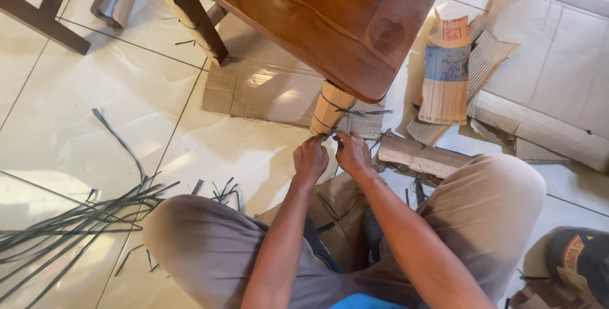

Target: Wrapping a wooden table leg with cardboard and securing it with ties

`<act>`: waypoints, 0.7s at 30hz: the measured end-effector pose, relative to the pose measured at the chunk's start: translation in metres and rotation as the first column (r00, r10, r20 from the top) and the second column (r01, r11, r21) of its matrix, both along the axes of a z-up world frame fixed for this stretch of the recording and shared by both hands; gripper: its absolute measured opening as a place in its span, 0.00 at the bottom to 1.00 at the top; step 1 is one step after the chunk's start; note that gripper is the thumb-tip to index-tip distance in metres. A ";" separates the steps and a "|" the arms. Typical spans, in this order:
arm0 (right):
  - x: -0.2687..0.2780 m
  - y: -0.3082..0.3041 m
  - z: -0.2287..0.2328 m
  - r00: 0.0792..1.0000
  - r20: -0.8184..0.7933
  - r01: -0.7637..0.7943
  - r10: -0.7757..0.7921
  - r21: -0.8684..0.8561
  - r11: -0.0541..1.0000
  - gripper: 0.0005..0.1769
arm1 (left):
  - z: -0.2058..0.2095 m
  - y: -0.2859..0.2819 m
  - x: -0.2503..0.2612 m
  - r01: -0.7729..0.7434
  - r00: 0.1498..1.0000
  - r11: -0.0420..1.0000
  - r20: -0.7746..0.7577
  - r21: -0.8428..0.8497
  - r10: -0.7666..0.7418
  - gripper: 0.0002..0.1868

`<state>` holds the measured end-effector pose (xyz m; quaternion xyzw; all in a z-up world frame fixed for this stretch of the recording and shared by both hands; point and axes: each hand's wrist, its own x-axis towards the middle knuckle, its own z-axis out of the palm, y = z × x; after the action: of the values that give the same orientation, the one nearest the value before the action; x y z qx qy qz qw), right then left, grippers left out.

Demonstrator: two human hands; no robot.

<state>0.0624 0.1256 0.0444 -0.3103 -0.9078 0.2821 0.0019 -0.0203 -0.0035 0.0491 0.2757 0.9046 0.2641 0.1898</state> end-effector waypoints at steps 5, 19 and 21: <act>0.005 -0.002 -0.010 1.000 0.004 0.004 -0.004 -0.043 0.999 0.09 | -0.003 -0.002 -0.005 0.034 0.999 0.999 0.043 -0.024 -0.033 0.20; 0.007 -0.025 -0.016 0.747 -0.073 0.230 -0.661 -0.904 0.360 0.13 | 0.011 -0.015 0.020 -0.010 0.998 0.998 -0.063 0.067 0.014 0.16; 0.008 -0.029 -0.022 0.727 -0.091 0.206 -0.680 -0.917 0.343 0.13 | 0.011 -0.018 0.026 -0.025 0.989 0.996 -0.143 0.080 0.036 0.12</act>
<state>0.0702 0.0962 0.0222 -0.4336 -0.4829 0.7474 0.1422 0.0058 -0.0219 0.0599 0.2876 0.9090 0.2815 0.1087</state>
